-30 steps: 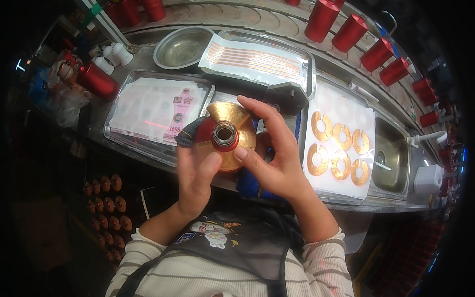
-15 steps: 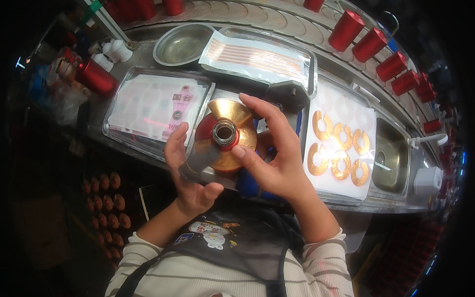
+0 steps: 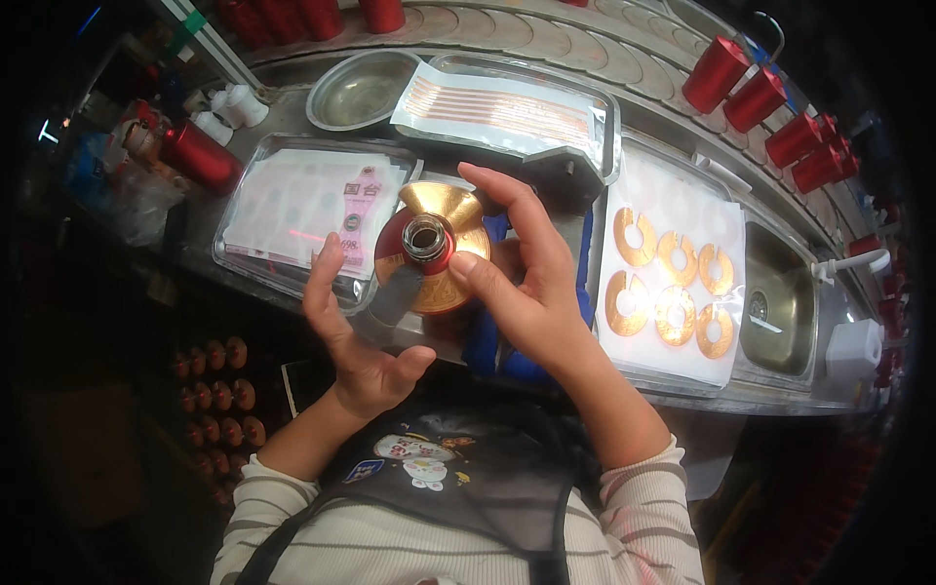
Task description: The person applies gold circular labels to the neck and body of red cylindrical bottles. They peel each label from a backing sheet, position it on the bottle, and smooth it down with their fingers. The person handles multiple bottles in sequence, repeating the labeling process for each one.
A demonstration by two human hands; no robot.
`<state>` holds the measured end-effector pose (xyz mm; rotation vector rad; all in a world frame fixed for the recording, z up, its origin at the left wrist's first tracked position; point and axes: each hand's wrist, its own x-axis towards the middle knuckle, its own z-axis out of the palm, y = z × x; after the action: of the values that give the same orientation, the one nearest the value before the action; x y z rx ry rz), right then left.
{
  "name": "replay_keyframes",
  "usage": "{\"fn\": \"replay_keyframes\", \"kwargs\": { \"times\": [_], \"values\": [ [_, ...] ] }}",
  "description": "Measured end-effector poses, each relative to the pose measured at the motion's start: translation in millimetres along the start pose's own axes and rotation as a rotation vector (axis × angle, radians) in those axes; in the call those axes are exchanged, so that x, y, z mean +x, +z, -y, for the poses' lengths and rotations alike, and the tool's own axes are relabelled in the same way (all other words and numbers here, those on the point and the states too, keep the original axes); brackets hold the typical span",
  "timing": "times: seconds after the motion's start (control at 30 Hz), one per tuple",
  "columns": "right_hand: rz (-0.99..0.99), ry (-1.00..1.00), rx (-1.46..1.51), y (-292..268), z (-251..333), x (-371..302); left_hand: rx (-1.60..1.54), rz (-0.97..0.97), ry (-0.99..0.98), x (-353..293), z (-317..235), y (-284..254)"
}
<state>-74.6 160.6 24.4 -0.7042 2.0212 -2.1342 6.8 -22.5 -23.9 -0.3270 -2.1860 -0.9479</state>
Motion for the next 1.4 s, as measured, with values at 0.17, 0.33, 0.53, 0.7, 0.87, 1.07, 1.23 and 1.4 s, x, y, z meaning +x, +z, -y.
{"fn": "replay_keyframes", "kwargs": {
  "times": [0.17, 0.33, 0.53, 0.7, 0.87, 1.07, 1.23, 1.4],
  "values": [
    [0.019, 0.021, 0.053, -2, 0, 0, 0.202, 0.107, 0.072, 9, -15, -7],
    [-0.028, 0.016, 0.128, 3, 2, 1, 0.376, 0.144, 0.066, 16, -35, -3],
    [0.023, -0.054, 0.144, -10, -4, 12, 0.319, 0.114, 0.096, 22, -43, 8],
    [0.071, 0.009, 0.087, -11, 0, 14, -0.264, -0.105, -0.217, 14, -28, 17],
    [0.029, -0.053, 0.129, -10, -5, 19, -0.395, 0.083, -0.381, 31, -13, 31],
    [0.005, -0.022, 0.121, -13, -1, 8, -0.977, 0.347, -0.581, 60, 8, -3],
    [-0.031, 0.018, 0.160, -6, -2, 8, -0.523, 0.274, -0.464, 39, 11, 10],
    [-0.041, 0.054, 0.119, -5, 0, 7, -1.029, 0.327, -0.474, 60, 7, -5]
  ]
}}
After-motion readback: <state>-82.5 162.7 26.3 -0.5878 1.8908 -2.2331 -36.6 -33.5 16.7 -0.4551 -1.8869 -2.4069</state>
